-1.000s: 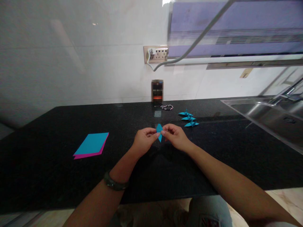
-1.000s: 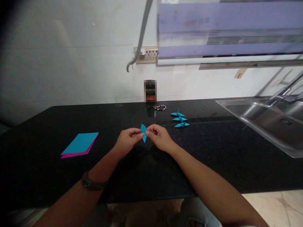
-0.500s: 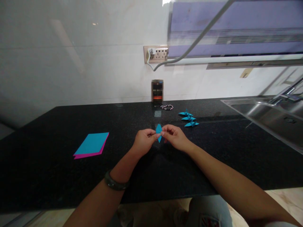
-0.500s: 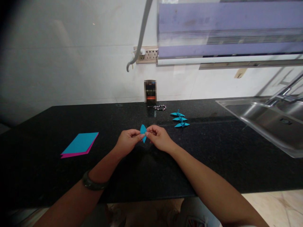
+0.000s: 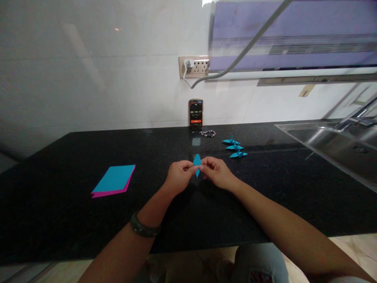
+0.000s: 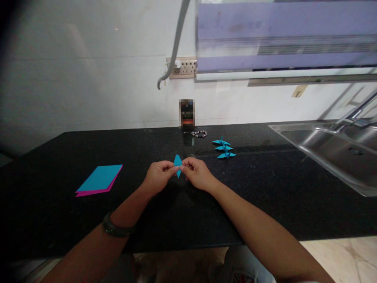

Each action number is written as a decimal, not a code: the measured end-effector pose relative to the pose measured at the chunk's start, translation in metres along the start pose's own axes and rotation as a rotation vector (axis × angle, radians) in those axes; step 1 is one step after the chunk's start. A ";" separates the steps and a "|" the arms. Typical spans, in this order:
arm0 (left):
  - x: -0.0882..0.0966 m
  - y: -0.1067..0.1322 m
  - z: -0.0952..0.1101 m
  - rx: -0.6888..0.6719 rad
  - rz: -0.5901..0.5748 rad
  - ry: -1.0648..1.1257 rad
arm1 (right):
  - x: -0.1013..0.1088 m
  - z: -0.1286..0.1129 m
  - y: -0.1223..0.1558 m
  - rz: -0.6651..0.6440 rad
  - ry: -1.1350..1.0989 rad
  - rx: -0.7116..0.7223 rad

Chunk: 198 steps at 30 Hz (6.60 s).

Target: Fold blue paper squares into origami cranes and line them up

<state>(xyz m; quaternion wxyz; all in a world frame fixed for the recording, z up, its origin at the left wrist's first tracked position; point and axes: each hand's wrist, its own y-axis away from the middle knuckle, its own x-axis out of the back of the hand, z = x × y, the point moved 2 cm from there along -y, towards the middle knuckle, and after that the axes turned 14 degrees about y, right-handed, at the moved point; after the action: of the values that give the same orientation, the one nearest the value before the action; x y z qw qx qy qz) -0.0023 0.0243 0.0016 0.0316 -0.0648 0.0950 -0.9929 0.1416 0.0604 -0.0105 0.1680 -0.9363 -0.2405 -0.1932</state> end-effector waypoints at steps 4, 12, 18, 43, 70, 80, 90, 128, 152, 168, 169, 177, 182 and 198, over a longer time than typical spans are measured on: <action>0.000 0.001 0.004 -0.022 -0.026 0.019 | 0.001 -0.003 0.002 0.021 -0.018 0.007; -0.001 -0.001 -0.003 0.026 0.052 0.224 | -0.001 0.001 0.002 0.204 0.049 -0.054; -0.008 0.002 -0.005 0.006 0.031 0.237 | 0.001 0.004 0.003 0.403 0.288 0.057; -0.007 0.002 -0.010 -0.081 -0.070 0.031 | -0.004 0.005 0.000 0.270 0.137 0.015; -0.007 0.003 -0.005 0.294 -0.109 0.709 | 0.010 -0.008 0.003 0.120 0.153 0.290; -0.006 0.005 -0.002 0.360 -0.148 0.779 | 0.011 -0.010 0.004 0.102 0.081 0.271; -0.006 0.003 -0.009 0.260 -0.155 0.672 | 0.007 -0.003 0.002 0.114 0.030 0.183; -0.002 -0.002 -0.004 0.195 0.038 0.437 | 0.007 0.004 -0.002 -0.082 -0.121 -0.040; -0.004 0.000 -0.004 0.162 0.029 0.343 | 0.010 -0.004 0.001 0.014 0.049 0.015; -0.003 -0.003 -0.021 0.080 -0.023 0.148 | 0.003 0.002 0.001 -0.022 0.201 0.034; -0.002 -0.003 -0.022 0.068 -0.030 0.130 | 0.003 0.002 0.001 -0.019 0.214 0.037; 0.000 -0.003 -0.017 -0.007 -0.073 0.096 | 0.002 0.004 -0.001 -0.033 0.120 0.023; -0.005 -0.002 -0.012 0.100 -0.051 0.292 | 0.002 0.003 0.000 -0.057 0.038 -0.019; -0.004 -0.001 -0.009 0.148 -0.089 0.381 | 0.002 -0.003 0.003 0.013 -0.058 -0.017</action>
<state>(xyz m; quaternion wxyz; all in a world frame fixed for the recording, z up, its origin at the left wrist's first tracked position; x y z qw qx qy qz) 0.0000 0.0269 -0.0075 -0.0262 0.1223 0.0229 -0.9919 0.1435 0.0577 -0.0076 0.1540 -0.9445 -0.2373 -0.1668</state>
